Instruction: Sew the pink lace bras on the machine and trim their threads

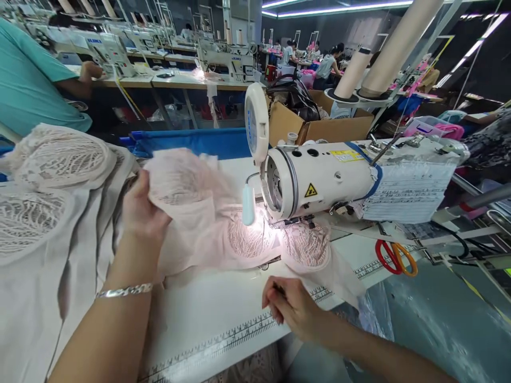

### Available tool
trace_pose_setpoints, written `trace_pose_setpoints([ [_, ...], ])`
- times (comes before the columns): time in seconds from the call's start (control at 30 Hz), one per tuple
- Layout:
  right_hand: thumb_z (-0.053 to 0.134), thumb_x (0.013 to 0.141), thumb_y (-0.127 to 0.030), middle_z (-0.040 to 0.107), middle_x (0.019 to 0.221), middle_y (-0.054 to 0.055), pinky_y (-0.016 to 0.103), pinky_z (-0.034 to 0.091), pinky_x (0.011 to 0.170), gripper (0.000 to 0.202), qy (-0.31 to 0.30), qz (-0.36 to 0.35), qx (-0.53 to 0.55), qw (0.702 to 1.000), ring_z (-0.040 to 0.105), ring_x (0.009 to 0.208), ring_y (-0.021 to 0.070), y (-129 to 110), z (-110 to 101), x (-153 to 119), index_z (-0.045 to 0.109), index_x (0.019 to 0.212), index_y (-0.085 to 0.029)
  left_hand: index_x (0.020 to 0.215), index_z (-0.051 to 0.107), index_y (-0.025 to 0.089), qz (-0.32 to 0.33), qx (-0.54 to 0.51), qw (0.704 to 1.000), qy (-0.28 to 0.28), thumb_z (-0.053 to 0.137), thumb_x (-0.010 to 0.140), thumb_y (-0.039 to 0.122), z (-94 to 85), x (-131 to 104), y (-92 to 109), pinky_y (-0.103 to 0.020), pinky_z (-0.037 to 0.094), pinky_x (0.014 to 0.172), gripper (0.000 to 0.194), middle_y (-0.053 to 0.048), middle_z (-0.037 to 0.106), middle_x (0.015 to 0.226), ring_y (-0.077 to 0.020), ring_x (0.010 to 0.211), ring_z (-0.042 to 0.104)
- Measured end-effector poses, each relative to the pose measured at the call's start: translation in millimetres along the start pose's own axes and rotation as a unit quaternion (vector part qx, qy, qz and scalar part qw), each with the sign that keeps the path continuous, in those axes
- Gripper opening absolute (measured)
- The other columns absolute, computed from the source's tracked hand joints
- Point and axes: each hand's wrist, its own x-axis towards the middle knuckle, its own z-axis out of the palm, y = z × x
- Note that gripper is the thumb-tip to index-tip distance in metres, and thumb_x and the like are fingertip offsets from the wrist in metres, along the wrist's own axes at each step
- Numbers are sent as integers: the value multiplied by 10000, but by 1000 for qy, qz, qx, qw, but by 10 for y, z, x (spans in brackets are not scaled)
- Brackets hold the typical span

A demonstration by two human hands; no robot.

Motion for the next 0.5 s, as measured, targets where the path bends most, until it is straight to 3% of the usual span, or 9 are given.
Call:
trace_pose_setpoints([
  [0.03,437,990,-614,372,487,-82,219,304,417,466,-35,56,100,993,331,383,93,9,88,118,511,765,-212,1012,651,156,8,-20,1000,-5,507,948,561,-13,-54,116,-586,329,1166,435,-91,727,1139,-339,1365,443],
  [0.1,505,906,-722,259,447,-124,200,159,369,540,-82,133,266,951,160,358,67,-13,219,415,455,716,-218,1103,645,163,23,-43,999,-23,433,947,625,-15,-134,298,-618,286,1176,531,-104,696,1229,-361,1417,365],
  [0.2,371,1015,-596,292,492,-92,205,115,375,539,-121,187,427,876,115,415,79,-165,343,894,510,697,-183,1182,627,165,41,-38,998,-38,399,938,665,26,-187,423,-634,253,1178,602,-119,674,1268,-377,1414,360],
  [0.27,313,1068,-369,310,552,-69,187,178,403,460,-91,170,520,832,155,453,93,-311,406,1153,533,719,-165,1187,628,156,47,-37,997,-38,402,945,649,50,-193,434,-622,241,1187,594,-121,675,1263,-371,1394,389],
  [0.33,274,1071,-267,263,576,-69,173,204,415,450,-45,138,586,797,141,477,105,-441,458,1338,522,709,-164,1166,640,136,45,-45,997,-43,393,955,630,55,-195,426,-611,238,1192,590,-131,679,1252,-369,1385,400],
  [0.4,246,1078,-278,201,584,-75,164,196,402,478,-10,111,620,777,97,489,116,-526,492,1464,502,689,-170,1153,647,127,39,-51,997,-44,397,950,634,46,-201,418,-602,250,1192,600,-140,680,1246,-372,1387,396],
  [0.5,239,1083,-309,151,600,-77,154,187,389,480,18,86,631,770,59,504,129,-581,502,1591,474,683,-184,1177,640,138,26,-46,998,-36,422,922,671,27,-215,412,-597,269,1187,629,-139,670,1263,-376,1392,388],
])
